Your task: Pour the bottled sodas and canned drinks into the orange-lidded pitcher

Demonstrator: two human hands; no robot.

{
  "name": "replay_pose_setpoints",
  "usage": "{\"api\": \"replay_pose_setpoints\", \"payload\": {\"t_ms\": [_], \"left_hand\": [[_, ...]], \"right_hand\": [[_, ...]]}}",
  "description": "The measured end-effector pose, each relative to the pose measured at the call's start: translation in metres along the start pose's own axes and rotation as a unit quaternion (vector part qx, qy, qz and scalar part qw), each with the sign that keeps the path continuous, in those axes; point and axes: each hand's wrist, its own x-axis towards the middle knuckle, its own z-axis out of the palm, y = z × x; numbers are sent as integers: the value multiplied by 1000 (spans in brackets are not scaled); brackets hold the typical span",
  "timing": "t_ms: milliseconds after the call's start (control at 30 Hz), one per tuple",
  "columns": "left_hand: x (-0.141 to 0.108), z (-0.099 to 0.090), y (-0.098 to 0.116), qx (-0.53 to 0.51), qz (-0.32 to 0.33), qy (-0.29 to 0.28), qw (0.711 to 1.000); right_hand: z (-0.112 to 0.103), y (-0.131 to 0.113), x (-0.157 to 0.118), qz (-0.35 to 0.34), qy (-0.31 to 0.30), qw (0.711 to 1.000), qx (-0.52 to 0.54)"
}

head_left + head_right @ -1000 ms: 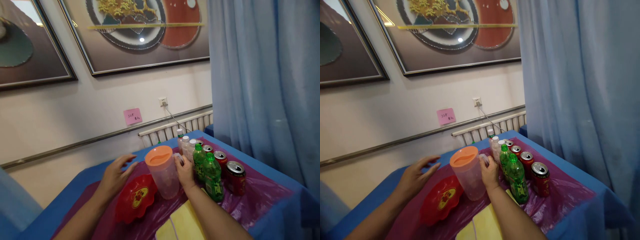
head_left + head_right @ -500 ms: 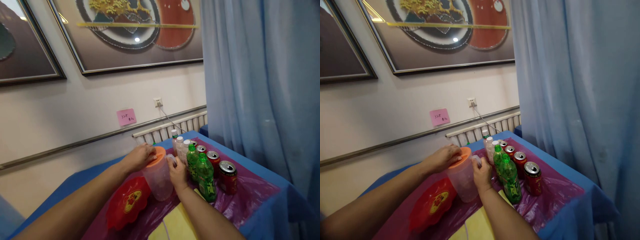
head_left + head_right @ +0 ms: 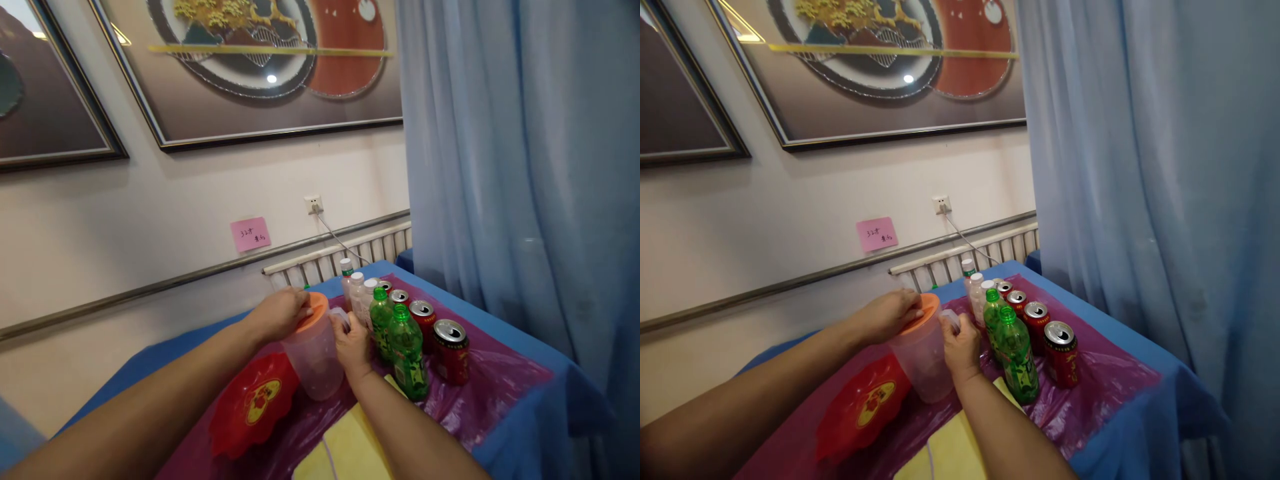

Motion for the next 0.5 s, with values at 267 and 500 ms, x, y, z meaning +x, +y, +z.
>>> {"api": "replay_pose_setpoints", "payload": {"t_ms": [267, 500], "left_hand": [[3, -3, -5, 2, 65, -22, 998], [6, -3, 0, 30, 21, -24, 999]], "right_hand": [[0, 0, 0, 1, -2, 1000, 5], [0, -1, 0, 6, -6, 1000, 12]]}}
